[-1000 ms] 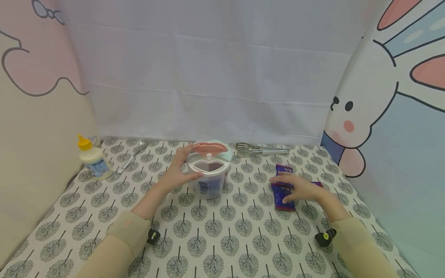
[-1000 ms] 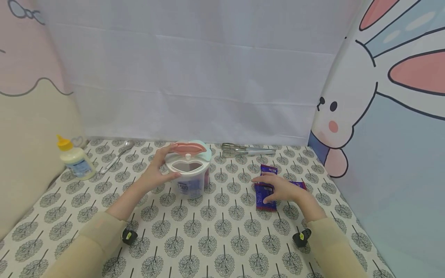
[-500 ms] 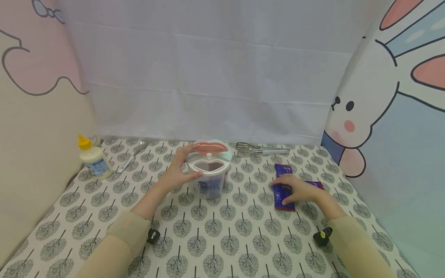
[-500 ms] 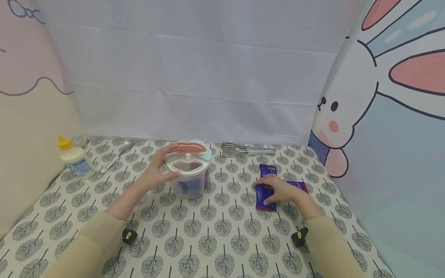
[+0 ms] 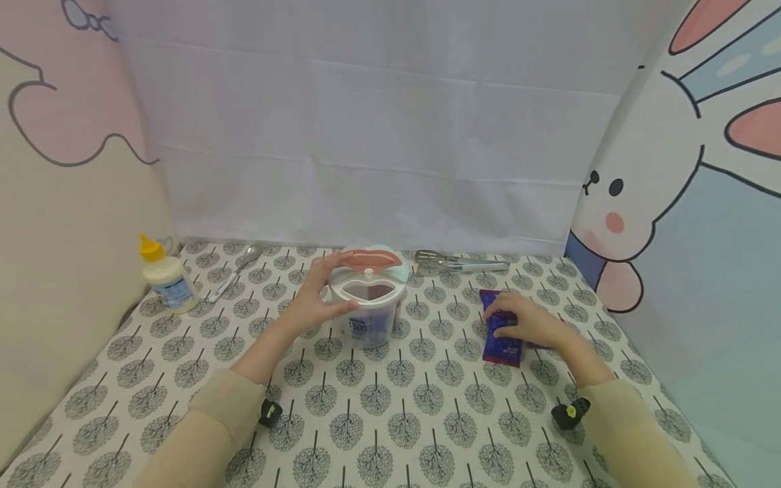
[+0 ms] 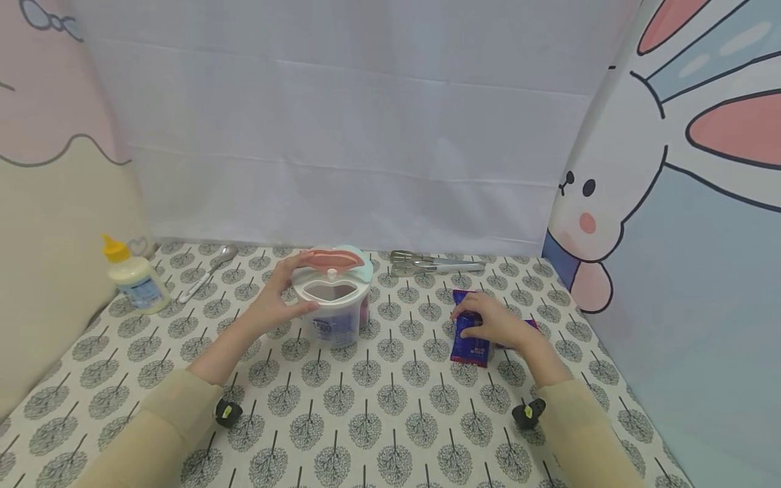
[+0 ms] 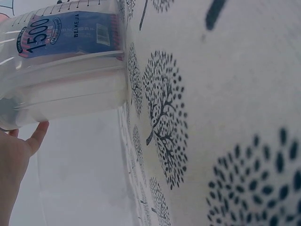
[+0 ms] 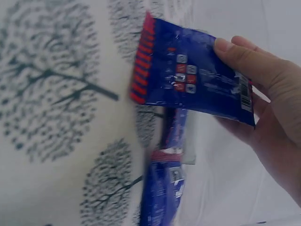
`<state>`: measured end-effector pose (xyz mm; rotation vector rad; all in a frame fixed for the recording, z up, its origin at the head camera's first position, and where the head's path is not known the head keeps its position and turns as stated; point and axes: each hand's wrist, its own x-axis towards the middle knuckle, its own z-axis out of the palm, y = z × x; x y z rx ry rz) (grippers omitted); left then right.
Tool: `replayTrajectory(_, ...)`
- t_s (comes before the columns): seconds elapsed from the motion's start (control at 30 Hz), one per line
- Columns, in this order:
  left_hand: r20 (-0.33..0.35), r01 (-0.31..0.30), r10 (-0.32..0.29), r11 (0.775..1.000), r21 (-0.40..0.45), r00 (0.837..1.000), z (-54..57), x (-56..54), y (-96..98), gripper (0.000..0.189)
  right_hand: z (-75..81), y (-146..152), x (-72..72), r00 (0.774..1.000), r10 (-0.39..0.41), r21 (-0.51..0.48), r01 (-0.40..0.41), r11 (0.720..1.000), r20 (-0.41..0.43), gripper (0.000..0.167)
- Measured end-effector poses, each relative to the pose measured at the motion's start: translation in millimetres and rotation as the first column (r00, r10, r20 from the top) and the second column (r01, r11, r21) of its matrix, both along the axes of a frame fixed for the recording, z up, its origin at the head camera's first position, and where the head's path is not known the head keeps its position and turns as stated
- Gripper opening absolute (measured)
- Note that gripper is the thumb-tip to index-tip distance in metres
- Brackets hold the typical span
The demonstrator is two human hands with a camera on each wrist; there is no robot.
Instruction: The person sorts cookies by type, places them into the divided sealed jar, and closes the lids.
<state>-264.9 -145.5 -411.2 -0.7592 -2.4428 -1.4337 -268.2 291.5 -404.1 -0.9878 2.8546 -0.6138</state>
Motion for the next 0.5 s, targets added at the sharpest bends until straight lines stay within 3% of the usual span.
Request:
replayTrajectory(0.27,0.004,-0.012,0.012,1.0,-0.017,1.0,1.8,1.7,0.6,0.087,20.8,-6,6.1,0.996,0.091,0.03,-0.09,0.995,-0.025,0.04)
replayTrajectory(0.5,0.009,-0.001,0.001,1.0,-0.019,1.0,3.6,3.5,0.8,0.086,39.9,-16,11.4,0.995,0.103,-0.062,-0.103,0.993,-0.003,0.03)
